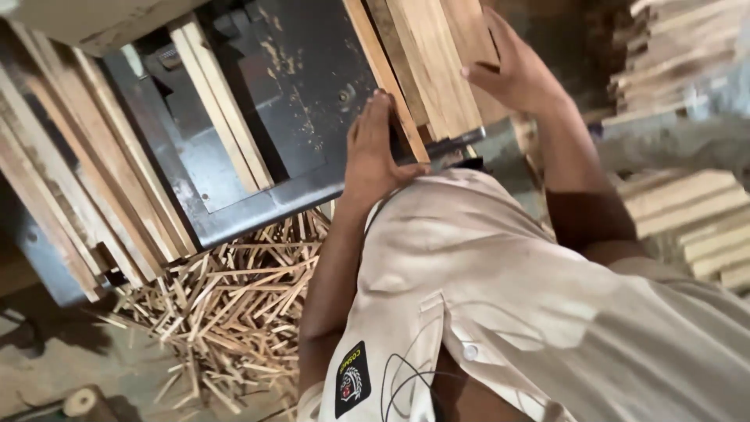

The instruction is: Feed thin strips of wood into an industrial woodworking machine to shape or plane them.

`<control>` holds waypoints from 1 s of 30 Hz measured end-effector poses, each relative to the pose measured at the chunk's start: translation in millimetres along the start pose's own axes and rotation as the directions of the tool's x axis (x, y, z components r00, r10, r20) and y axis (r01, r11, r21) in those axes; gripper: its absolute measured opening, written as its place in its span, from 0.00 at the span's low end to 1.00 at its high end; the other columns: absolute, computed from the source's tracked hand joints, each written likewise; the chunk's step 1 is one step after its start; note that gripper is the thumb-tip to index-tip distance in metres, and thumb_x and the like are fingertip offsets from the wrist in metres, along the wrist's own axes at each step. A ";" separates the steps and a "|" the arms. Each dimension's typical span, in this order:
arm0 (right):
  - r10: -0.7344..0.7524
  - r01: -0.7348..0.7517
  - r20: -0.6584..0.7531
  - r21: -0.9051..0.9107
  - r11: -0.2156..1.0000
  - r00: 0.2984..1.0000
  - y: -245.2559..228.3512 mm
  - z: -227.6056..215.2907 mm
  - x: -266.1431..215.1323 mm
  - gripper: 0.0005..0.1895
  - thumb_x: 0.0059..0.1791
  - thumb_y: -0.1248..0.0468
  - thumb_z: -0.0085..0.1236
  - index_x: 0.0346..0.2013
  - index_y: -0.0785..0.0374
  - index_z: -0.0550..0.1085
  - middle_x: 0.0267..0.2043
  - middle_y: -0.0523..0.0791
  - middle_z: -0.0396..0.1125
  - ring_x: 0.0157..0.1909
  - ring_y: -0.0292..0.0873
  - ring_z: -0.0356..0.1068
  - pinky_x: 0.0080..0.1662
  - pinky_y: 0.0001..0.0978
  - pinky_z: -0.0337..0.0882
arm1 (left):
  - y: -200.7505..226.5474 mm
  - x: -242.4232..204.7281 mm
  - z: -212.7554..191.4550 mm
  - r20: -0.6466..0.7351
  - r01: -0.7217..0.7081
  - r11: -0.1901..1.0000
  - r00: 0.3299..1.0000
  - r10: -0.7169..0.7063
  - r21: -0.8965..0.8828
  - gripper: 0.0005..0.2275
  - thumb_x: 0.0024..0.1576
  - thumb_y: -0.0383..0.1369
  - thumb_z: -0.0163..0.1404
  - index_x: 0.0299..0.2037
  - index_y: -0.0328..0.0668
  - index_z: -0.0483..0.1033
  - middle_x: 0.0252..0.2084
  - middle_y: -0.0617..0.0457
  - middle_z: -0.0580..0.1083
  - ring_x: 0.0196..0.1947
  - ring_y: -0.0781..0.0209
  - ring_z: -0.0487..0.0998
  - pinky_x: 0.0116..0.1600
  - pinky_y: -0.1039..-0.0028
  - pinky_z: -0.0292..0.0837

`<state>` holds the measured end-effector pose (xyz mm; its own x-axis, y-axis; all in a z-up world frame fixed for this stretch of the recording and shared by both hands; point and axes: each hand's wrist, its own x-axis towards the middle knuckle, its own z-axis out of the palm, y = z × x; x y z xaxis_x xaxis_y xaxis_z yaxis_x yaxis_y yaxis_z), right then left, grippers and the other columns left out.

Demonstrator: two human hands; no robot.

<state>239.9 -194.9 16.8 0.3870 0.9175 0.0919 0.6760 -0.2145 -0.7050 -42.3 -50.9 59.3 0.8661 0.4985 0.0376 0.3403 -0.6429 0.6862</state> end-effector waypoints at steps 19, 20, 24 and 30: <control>0.004 0.008 -0.032 0.349 0.937 0.999 19.9 17.8 13.1 0.42 0.57 0.60 0.59 0.79 0.70 0.49 0.72 0.56 0.61 0.73 0.46 0.60 0.72 0.36 0.59 | -37.9 -43.3 -58.5 -0.215 0.445 0.827 0.894 -0.392 0.343 0.48 0.50 0.58 0.62 0.73 0.44 0.46 0.75 0.39 0.53 0.74 0.42 0.49 0.73 0.43 0.38; 0.027 -0.018 -0.026 0.301 0.954 0.999 21.7 15.8 11.0 0.43 0.57 0.59 0.60 0.79 0.71 0.48 0.73 0.58 0.59 0.74 0.49 0.58 0.72 0.39 0.58 | -53.5 -60.2 -63.0 -0.331 0.558 0.758 0.825 -0.459 0.339 0.47 0.50 0.55 0.63 0.72 0.40 0.48 0.71 0.36 0.57 0.71 0.40 0.55 0.71 0.44 0.45; 0.016 -0.021 -0.092 -0.056 0.998 0.996 6.5 9.5 -1.5 0.46 0.57 0.57 0.64 0.79 0.71 0.48 0.77 0.65 0.49 0.78 0.63 0.51 0.74 0.49 0.56 | -116.3 -135.3 -57.2 -0.381 0.774 0.552 0.634 -0.673 0.311 0.26 0.60 0.43 0.57 0.61 0.31 0.65 0.56 0.35 0.72 0.54 0.41 0.77 0.52 0.55 0.79; 0.074 -0.096 -0.147 -0.149 0.984 0.986 -111.9 -9.4 -41.2 0.44 0.52 0.58 0.62 0.79 0.63 0.54 0.81 0.57 0.48 0.81 0.59 0.52 0.76 0.50 0.59 | -83.5 -213.1 -48.0 -0.142 0.763 0.539 0.526 -0.839 -0.358 0.27 0.55 0.40 0.55 0.60 0.37 0.60 0.38 0.42 0.75 0.36 0.48 0.80 0.39 0.59 0.75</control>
<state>154.2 -211.8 98.5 0.5240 0.8399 0.1414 0.7212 -0.3493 -0.5982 -272.9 -75.6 28.8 0.1180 0.8841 -0.4522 0.7128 0.2416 0.6584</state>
